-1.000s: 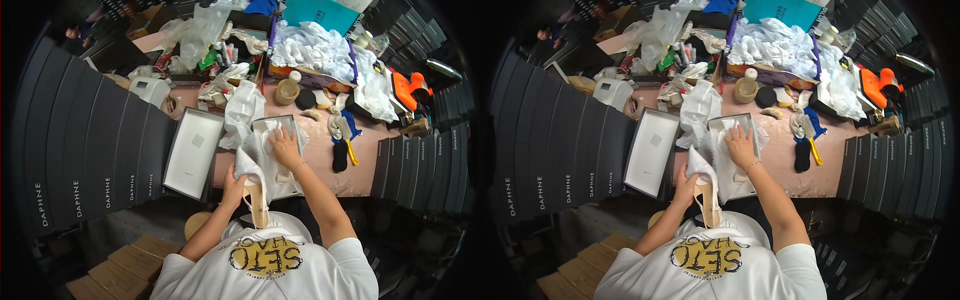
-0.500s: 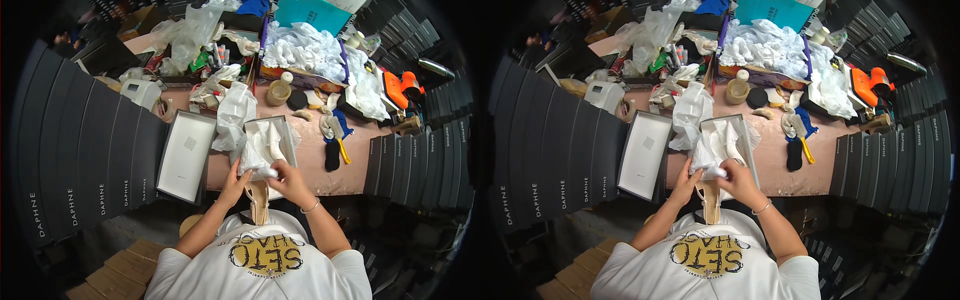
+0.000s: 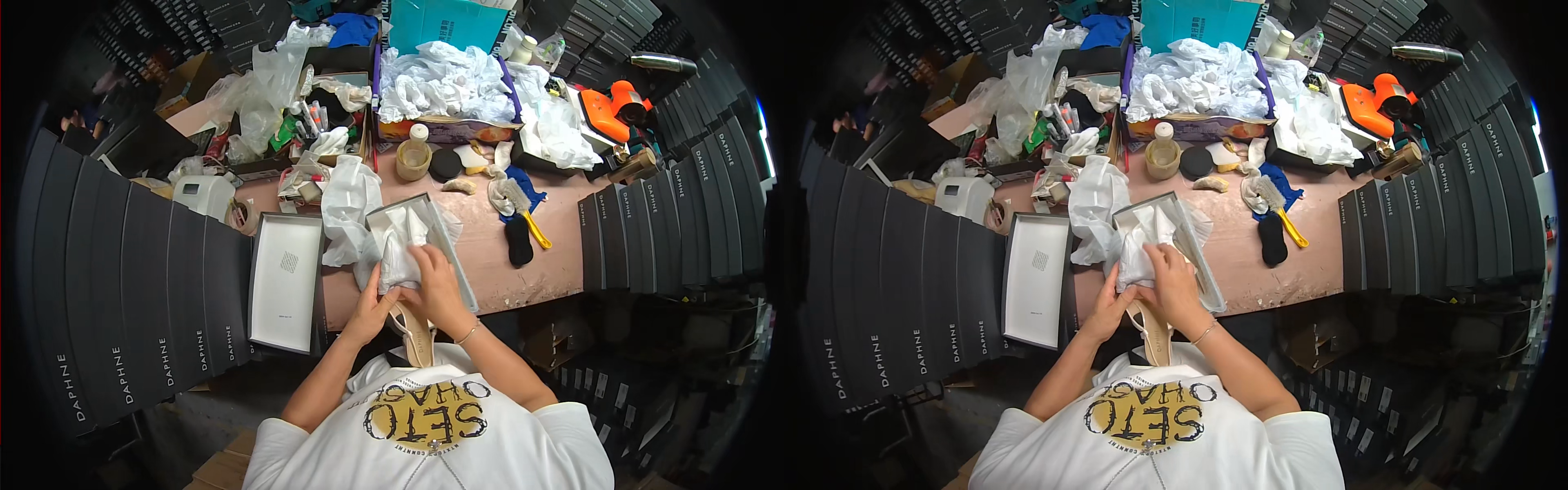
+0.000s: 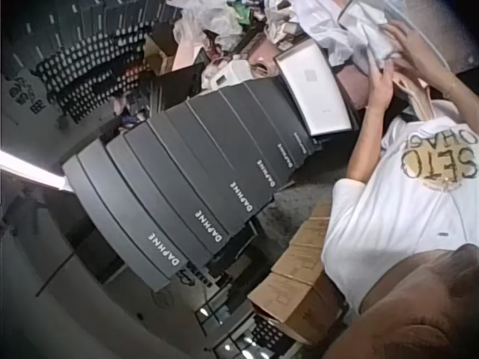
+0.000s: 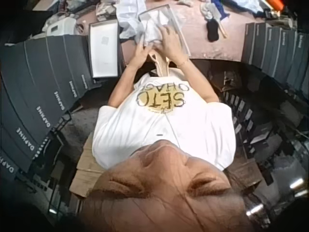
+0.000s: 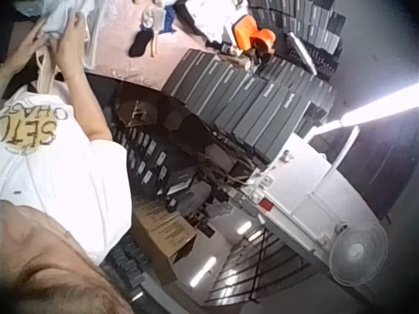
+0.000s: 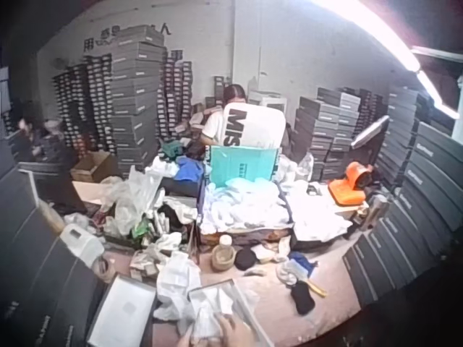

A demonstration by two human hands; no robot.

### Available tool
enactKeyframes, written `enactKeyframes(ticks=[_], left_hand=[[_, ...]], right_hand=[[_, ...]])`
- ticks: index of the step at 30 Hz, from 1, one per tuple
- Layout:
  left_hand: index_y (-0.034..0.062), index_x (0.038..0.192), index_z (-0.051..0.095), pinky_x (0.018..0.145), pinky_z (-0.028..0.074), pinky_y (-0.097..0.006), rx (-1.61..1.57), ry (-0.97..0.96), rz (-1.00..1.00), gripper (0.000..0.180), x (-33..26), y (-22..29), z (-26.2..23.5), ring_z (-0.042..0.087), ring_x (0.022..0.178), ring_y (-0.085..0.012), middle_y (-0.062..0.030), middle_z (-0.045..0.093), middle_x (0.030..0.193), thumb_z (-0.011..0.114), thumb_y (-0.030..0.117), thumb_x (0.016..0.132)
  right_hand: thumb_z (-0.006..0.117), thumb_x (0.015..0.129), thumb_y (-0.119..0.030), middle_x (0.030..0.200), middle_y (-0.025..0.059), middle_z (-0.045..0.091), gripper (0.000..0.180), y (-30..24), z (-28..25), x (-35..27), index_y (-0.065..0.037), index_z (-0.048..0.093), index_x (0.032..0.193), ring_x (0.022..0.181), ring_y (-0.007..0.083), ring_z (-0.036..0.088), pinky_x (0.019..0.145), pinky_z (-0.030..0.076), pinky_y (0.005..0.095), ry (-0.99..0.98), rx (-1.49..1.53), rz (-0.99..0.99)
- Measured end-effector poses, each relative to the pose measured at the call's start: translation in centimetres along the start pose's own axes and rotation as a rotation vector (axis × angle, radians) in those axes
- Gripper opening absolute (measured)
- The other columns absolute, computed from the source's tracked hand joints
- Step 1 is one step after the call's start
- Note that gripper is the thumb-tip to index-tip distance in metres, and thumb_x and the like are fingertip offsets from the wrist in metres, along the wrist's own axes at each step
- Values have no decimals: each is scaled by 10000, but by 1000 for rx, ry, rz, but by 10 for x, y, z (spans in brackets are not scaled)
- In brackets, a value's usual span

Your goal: The recorder is packing high-heeled shoes into individual shoe boxes, using tissue paper and foam for protection before stacking the boxes.

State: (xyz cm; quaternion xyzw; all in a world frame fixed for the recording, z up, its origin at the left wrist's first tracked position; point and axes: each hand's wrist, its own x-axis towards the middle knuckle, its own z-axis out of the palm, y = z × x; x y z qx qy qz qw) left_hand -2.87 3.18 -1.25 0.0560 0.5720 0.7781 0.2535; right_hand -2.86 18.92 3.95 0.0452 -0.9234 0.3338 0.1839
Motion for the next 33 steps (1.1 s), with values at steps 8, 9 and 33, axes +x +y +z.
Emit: enactKeyframes(ticks=[8, 9, 33], left_hand=[[4, 1440, 232, 987, 390, -281, -96, 96, -68, 621, 8, -11, 17, 476, 1164, -143, -97, 470, 1315, 570, 117, 931], [6, 1438, 240, 981, 396, -279, -118, 119, -84, 622, 11, -10, 20, 483, 1153, -140, -93, 476, 1307, 577, 113, 926], [90, 950, 611, 1056, 170, -655, 1749, -446, 302, 231, 128, -79, 30, 423, 1230, -281, -83, 559, 1041, 585, 24, 730]], right_hand=[[720, 768, -181, 980, 233, 633, 574, 54, 15, -14, 4, 484, 1258, 894, 344, 635, 721, 498, 424, -425, 344, 227], [708, 792, -181, 1029, 206, 631, 582, 57, 12, -19, -6, 461, 1289, 921, 301, 633, 724, 501, 405, -351, 488, 218], [615, 782, -85, 1351, 229, 438, 419, 214, -57, -53, -57, 584, 1199, 1209, 394, 445, 974, 404, 422, -337, -277, 355]])
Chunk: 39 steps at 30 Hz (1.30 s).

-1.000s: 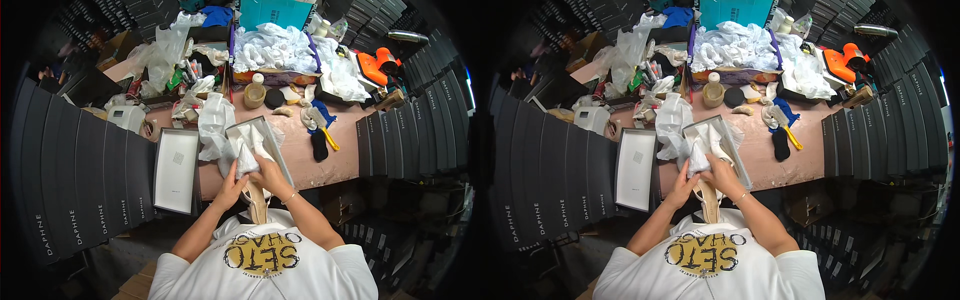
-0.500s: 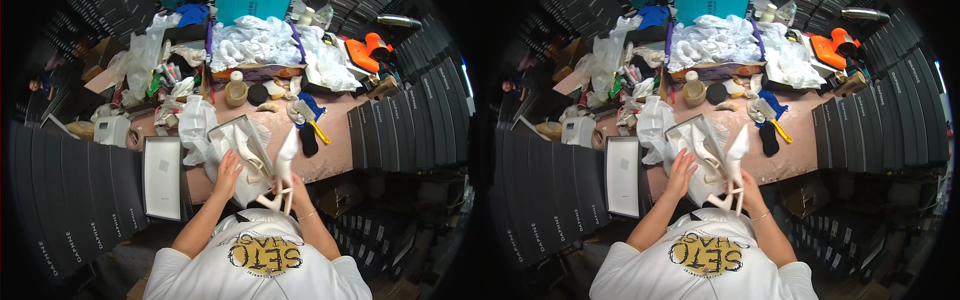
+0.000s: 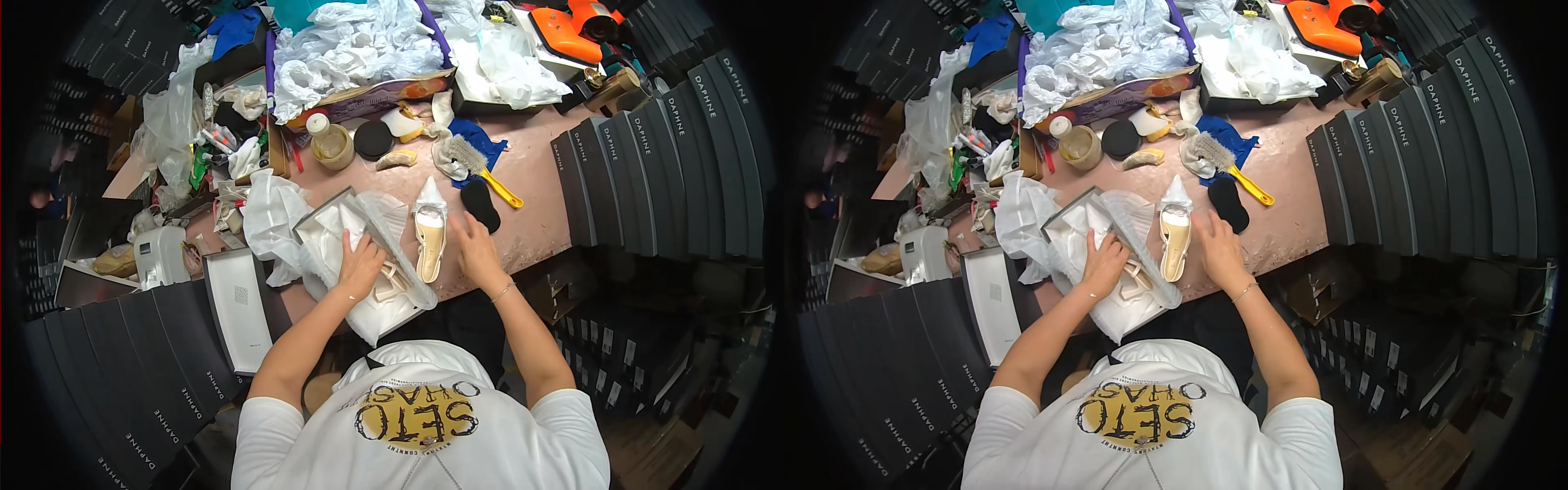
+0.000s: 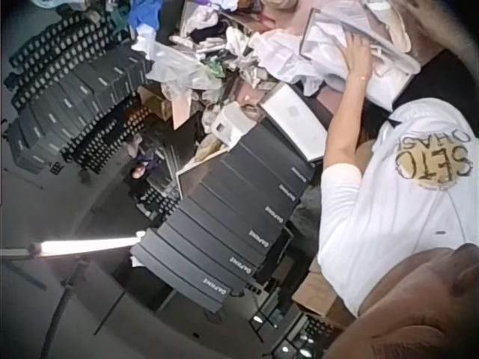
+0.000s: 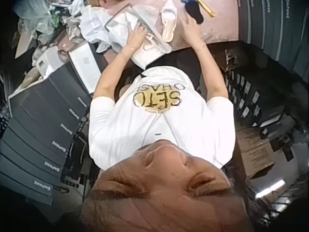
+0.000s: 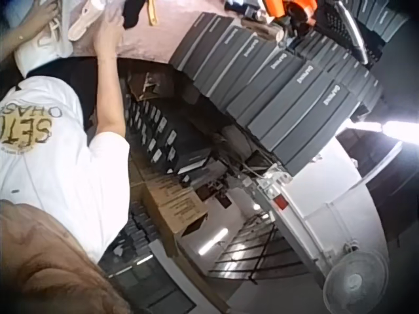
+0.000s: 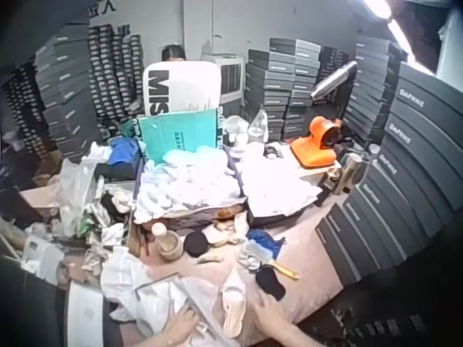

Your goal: The recorder is packing high-heeled shoes into individual shoe boxes, using tissue paper and foam for protection before stacking the boxes.

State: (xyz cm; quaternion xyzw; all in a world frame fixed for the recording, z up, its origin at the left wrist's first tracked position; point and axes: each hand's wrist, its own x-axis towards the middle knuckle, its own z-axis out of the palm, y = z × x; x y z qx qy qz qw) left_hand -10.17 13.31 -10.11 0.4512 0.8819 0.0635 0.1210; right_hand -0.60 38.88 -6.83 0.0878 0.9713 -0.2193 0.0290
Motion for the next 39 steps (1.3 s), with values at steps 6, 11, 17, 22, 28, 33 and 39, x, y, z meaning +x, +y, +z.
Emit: enactKeyframes(ticks=[6, 11, 17, 22, 28, 33, 39], left_hand=[[94, 940, 600, 1089, 181, -593, -127, 32, 97, 246, 0, -17, -35, 471, 1174, -261, -63, 586, 986, 646, 54, 701], [99, 939, 594, 1100, 208, -542, -614, 241, -40, 335, -37, -37, -105, 536, 1103, -273, -54, 609, 978, 742, 107, 639], [46, 1017, 621, 935, 404, -355, -1292, 194, -250, 372, -75, -21, -160, 604, 828, -136, -13, 641, 894, 784, 244, 748], [10, 1120, 599, 769, 450, -221, -1726, 330, -274, 418, -105, 3, -140, 532, 852, -54, 22, 617, 943, 721, 293, 837], [-7, 1169, 573, 784, 447, -220, -1653, 275, -199, 417, -146, 0, -110, 527, 895, -49, 6, 623, 1002, 663, 287, 886], [-17, 1188, 557, 807, 452, -224, -1685, 216, -243, 426, -161, -1, -108, 541, 914, -58, -8, 625, 1025, 625, 300, 912], [-13, 1192, 543, 848, 483, -262, -2163, 128, -405, 368, -145, -4, -110, 608, 954, -135, -69, 625, 1078, 457, 280, 988]], right_hand=[[625, 746, -40, 1420, 199, 362, 430, 12, 68, 5, -164, 606, 1157, 1295, 404, 341, 1038, 354, 420, 50, 83, -189], [650, 762, -30, 1337, 186, 476, 330, 2, 20, 12, -68, 611, 1087, 1239, 380, 446, 1067, 322, 409, 210, 645, -107], [660, 806, -69, 1064, 81, 612, 250, -81, -123, 0, -18, 603, 1045, 1035, 151, 548, 935, 415, 303, -197, 910, -45], [663, 869, -159, 1087, -1, 589, 376, -132, -93, -8, 1, 541, 1186, 984, 59, 519, 874, 433, 235, -597, 1318, -14], [672, 867, -188, 1100, 2, 591, 394, -141, -35, -22, -12, 543, 1196, 996, 68, 524, 880, 439, 243, -738, 1375, -106], [697, 851, -221, 1094, 3, 597, 423, -148, -44, -19, -19, 547, 1191, 978, 68, 533, 864, 448, 244, -847, 1394, -83], [329, 990, -489, 1090, 94, 593, 570, -163, -32, -8, 3, 513, 1212, 976, 155, 589, 862, 501, 303, -779, 1676, 245]])
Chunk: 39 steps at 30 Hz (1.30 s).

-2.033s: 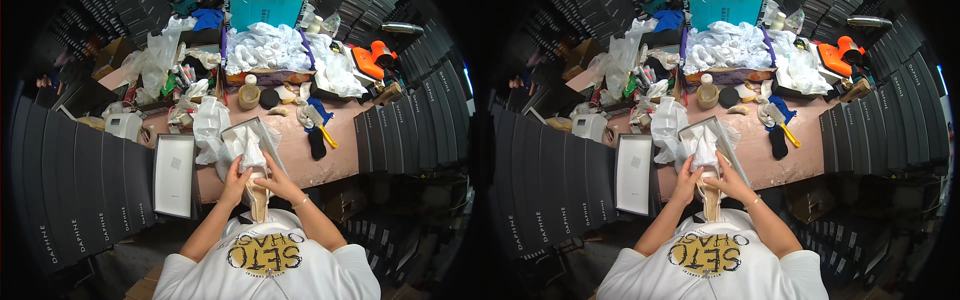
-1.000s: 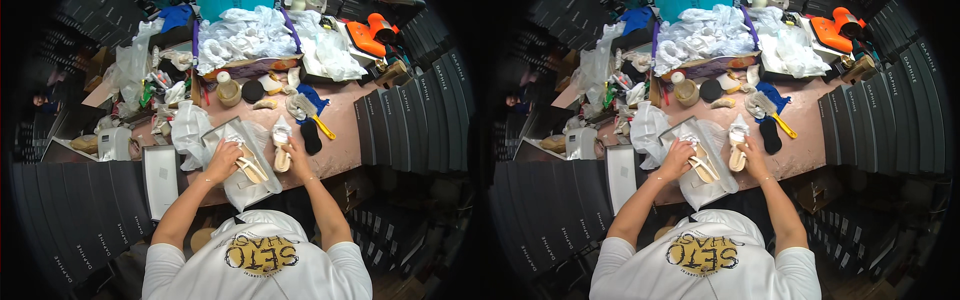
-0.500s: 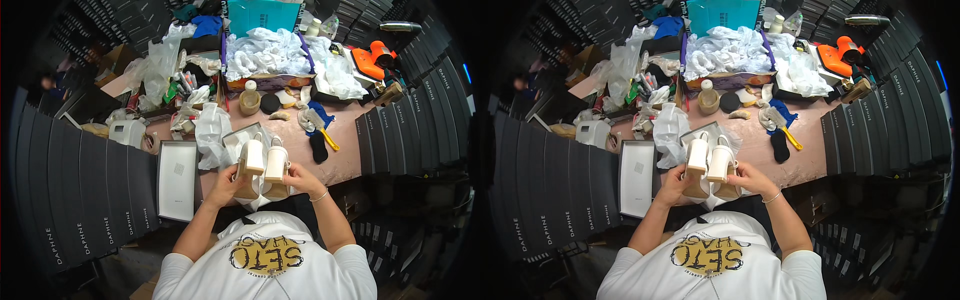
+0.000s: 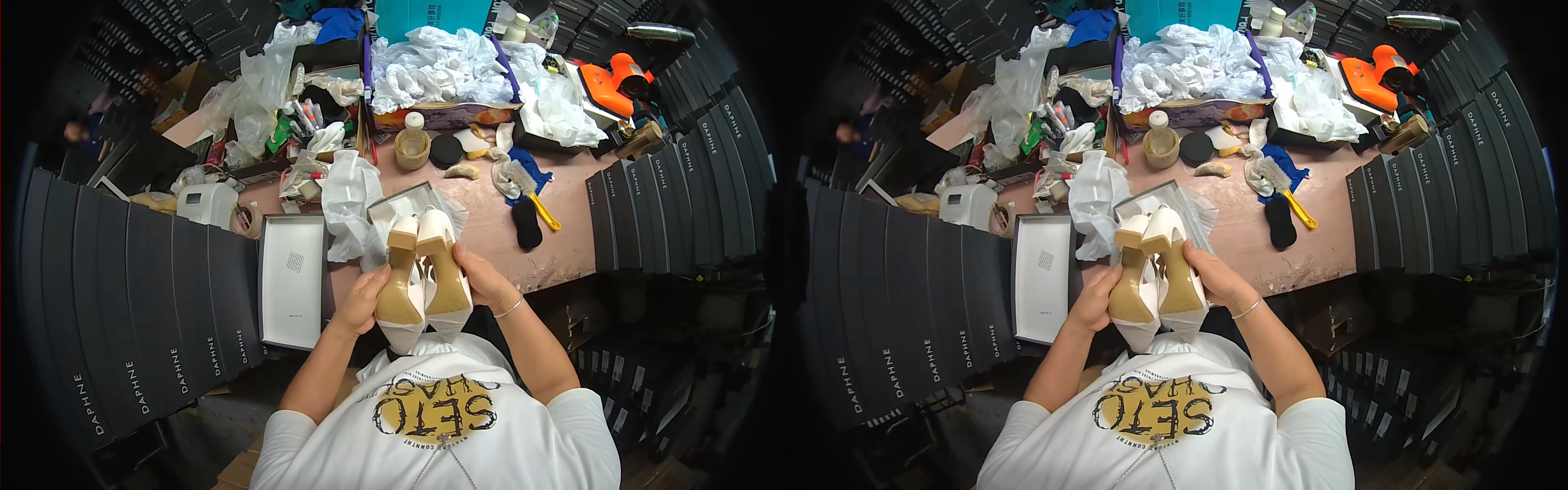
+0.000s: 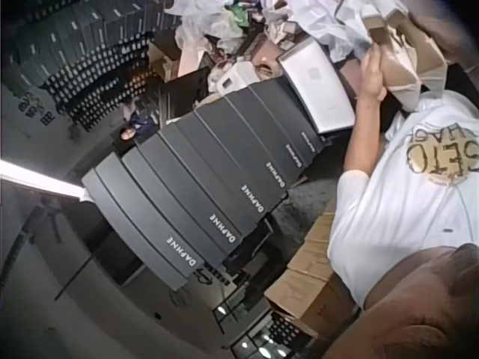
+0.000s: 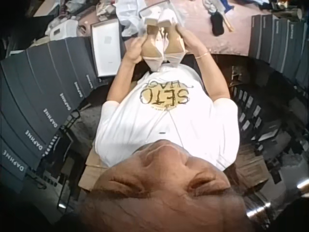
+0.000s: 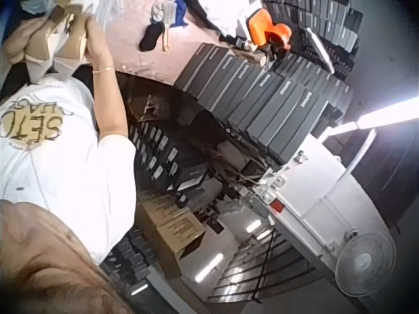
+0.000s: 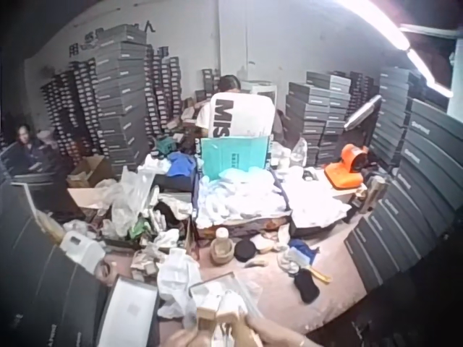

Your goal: The recorder is packing high-heeled shoes into individual shoe boxes, using tissue paper and foam for protection before stacking the boxes.

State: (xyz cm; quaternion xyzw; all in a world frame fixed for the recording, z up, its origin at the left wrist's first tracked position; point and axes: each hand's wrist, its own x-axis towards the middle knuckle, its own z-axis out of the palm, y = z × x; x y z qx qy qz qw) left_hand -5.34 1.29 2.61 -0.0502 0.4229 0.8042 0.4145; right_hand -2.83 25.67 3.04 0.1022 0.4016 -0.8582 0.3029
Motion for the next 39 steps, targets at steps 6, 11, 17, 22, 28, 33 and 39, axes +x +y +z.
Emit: enactKeyframes(ticks=[6, 11, 17, 22, 28, 33, 39], left_hand=[[-34, 1149, 573, 887, 483, -304, -82, -1, -21, 350, 5, 11, 13, 617, 974, -179, -123, 643, 1061, 392, 214, 980], [-38, 1153, 569, 887, 483, -306, -140, 19, -49, 366, 5, 6, 9, 617, 972, -179, -127, 640, 1065, 385, 224, 978], [-52, 1190, 533, 917, 470, -325, 3, -48, 12, 414, 1, 11, 17, 609, 1020, -205, -148, 620, 1117, 352, 237, 956], [-40, 1349, 387, 987, 413, -313, 198, -246, -26, 479, -14, 29, 27, 515, 1160, -170, -116, 535, 1260, 434, 149, 911], [-32, 1410, 302, 1003, 396, -293, 293, -259, 12, 597, -29, 39, 39, 474, 1182, -136, -84, 488, 1304, 583, 73, 894], [-66, 1417, 265, 932, 449, -265, 353, -68, 129, 717, -28, 27, 29, 528, 1070, -119, -91, 523, 1240, 670, 15, 831], [-48, 1408, 312, 844, 482, -265, 719, 97, 146, 723, -20, 12, 22, 580, 965, -129, -103, 612, 1101, 698, 76, 811]], right_hand=[[330, 970, -520, 1123, 93, 577, 594, 8, -10, 11, -22, 466, 1263, 1003, 174, 584, 879, 509, 322, -19, 150, -40], [313, 971, -528, 1101, 81, 581, 595, 13, -10, 13, -26, 487, 1239, 1002, 163, 580, 879, 505, 310, -55, 161, -58], [300, 955, -574, 1104, 74, 586, 649, 14, -20, 4, -27, 519, 1225, 1008, 145, 569, 884, 477, 298, -116, 4, -80], [444, 899, -597, 1245, 87, 530, 715, 18, -34, -3, -32, 414, 1336, 1124, 166, 526, 949, 446, 340, -166, 28, -109], [487, 899, -556, 1194, 81, 577, 660, 13, -33, -17, -18, 473, 1281, 1066, 148, 568, 909, 475, 325, 73, -48, -138], [520, 958, -368, 892, 50, 624, 361, -20, -90, -24, -34, 575, 1084, 720, 105, 588, 631, 491, 243, 478, -256, -273], [611, 896, -287, 1049, 131, 615, 475, 30, -175, 7, 41, 517, 1227, 932, 208, 593, 828, 472, 323, 899, -1019, -165]])
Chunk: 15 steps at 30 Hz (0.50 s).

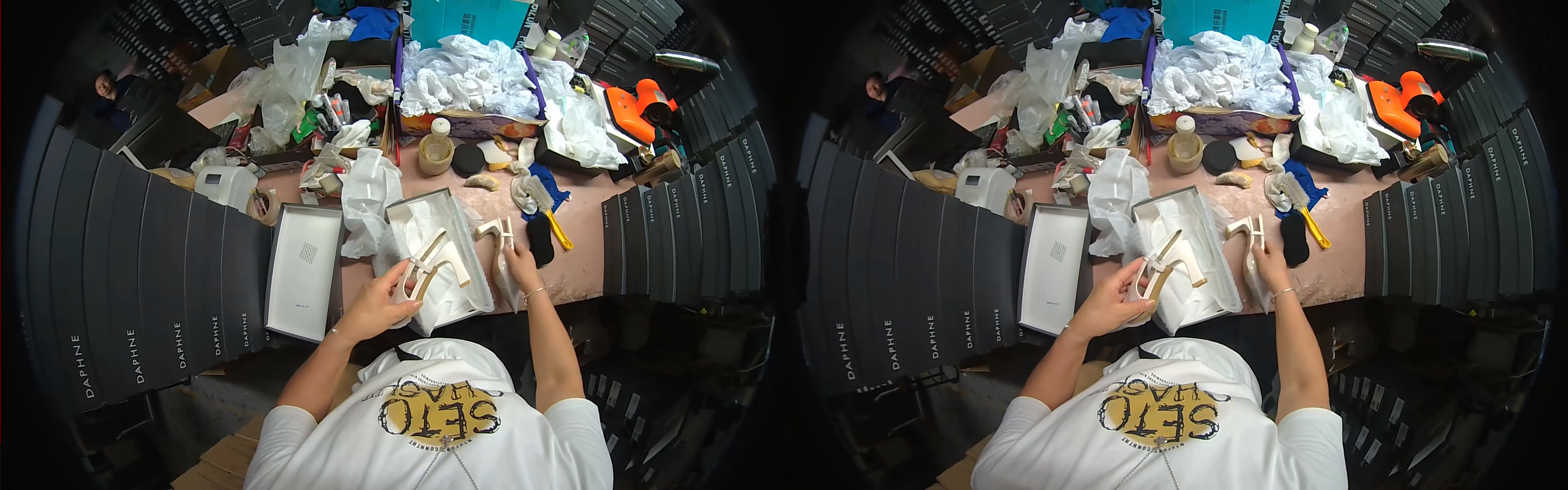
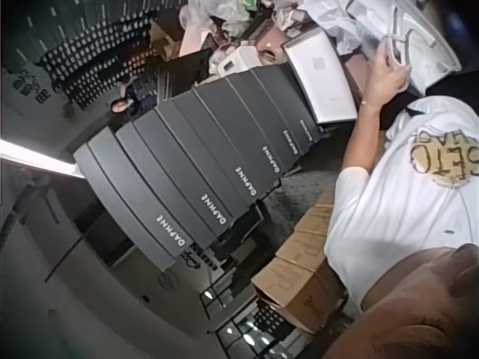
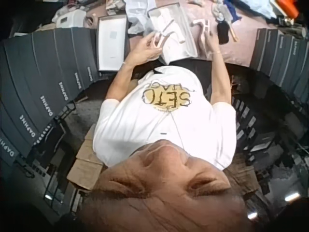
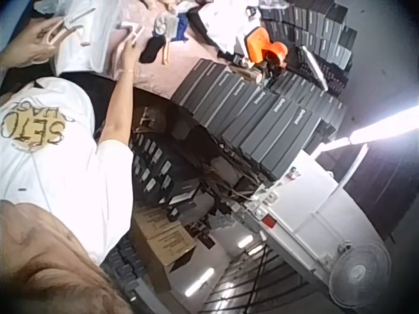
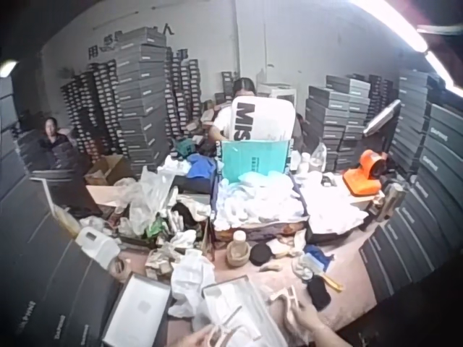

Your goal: The recorder is packing high-heeled shoes into individual shoe boxes, using tissue paper and foam for protection before stacking the boxes.

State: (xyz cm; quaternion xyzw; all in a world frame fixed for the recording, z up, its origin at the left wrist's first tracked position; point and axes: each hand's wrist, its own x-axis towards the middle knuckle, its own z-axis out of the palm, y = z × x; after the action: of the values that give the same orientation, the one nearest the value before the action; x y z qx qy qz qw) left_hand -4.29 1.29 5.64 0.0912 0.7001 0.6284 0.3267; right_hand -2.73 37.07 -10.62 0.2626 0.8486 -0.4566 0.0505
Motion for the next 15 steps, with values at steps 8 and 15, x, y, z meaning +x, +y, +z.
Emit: enactKeyframes(ticks=[8, 15], left_hand=[[1, 1365, 408, 889, 466, -329, 388, -20, 230, 671, 8, 9, 13, 633, 989, -271, -178, 637, 1080, 707, 105, 773], [68, 1418, 288, 1009, 384, -450, -831, 372, -189, 701, 22, -37, 24, 439, 1247, -290, -198, 408, 1375, 518, 499, 915]], right_hand=[[637, 852, -153, 1147, 110, 606, 553, -143, -5, -103, 6, 430, 1339, 1001, 206, 611, 805, 509, 287, -824, 764, 90], [761, 700, -102, 984, 90, 624, 615, -164, -4, -142, -25, 514, 1258, 892, 223, 596, 781, 490, 317, -395, 159, -664]])
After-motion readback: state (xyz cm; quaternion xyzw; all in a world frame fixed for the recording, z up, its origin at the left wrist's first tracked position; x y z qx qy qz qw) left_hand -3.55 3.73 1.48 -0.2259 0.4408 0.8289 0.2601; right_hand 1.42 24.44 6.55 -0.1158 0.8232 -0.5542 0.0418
